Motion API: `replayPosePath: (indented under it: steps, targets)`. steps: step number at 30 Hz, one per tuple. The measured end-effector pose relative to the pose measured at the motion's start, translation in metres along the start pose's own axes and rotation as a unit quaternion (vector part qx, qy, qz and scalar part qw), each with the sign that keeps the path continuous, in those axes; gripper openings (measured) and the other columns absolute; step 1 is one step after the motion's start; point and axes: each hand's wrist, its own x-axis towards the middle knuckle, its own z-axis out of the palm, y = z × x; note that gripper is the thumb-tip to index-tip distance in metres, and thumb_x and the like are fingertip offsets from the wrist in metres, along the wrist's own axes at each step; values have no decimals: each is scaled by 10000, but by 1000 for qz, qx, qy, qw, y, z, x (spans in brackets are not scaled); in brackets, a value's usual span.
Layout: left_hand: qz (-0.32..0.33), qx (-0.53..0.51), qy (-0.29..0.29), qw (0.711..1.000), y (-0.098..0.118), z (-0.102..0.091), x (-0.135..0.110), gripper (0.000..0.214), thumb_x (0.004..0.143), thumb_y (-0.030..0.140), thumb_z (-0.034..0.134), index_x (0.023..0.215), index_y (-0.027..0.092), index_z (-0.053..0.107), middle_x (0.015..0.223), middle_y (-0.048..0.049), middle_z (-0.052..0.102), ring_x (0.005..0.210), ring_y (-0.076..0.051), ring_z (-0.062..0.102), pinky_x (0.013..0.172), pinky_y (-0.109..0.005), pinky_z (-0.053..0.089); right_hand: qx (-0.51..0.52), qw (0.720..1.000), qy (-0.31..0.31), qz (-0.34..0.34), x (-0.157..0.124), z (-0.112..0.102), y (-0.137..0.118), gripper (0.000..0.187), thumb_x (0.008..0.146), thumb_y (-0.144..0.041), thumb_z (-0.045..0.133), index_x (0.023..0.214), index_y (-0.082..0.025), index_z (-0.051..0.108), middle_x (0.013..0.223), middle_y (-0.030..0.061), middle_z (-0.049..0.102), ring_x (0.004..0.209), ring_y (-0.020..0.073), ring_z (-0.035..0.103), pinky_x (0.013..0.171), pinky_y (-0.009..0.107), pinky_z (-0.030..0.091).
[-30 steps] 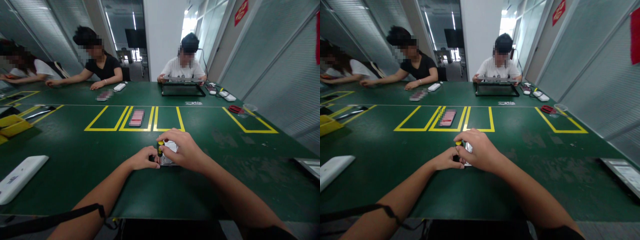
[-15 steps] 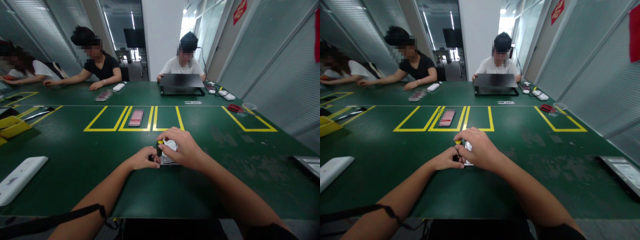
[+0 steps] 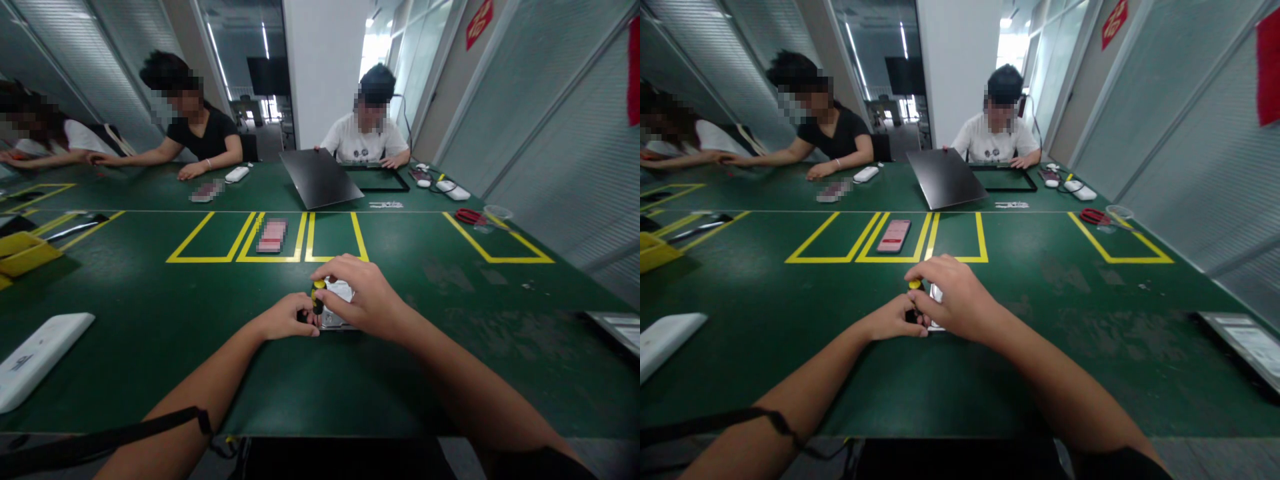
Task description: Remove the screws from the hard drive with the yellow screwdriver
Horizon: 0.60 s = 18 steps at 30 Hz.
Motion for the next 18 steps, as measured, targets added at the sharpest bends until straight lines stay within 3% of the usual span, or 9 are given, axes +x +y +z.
replayPosePath:
  steps: [6,12,18]
  targets:
    - [-9,-8,17,1000,2,1,0,213,748,309,798,773,145,664,763,4,652,730,-137,587,685,-244,439,8,1000,-8,2,0,1,-1,141,906,-226,567,1009,-169,645,1015,66,661,942,176,580,845,317,433]
    - [-6,-2,6,1000,4,0,0,200,759,308,787,834,149,693,795,-4,661,753,-143,585,706,-248,445,-6,1000,-1,-4,1,1,1,101,907,-223,607,969,-159,655,949,48,662,884,161,569,797,293,428]
    - [-2,-12,9,1000,3,1,-1,182,760,288,787,800,148,678,745,17,631,709,-126,572,690,-239,429,3,1000,7,-22,0,-1,-2,134,885,-152,562,998,-147,635,987,51,690,891,158,594,847,305,436]
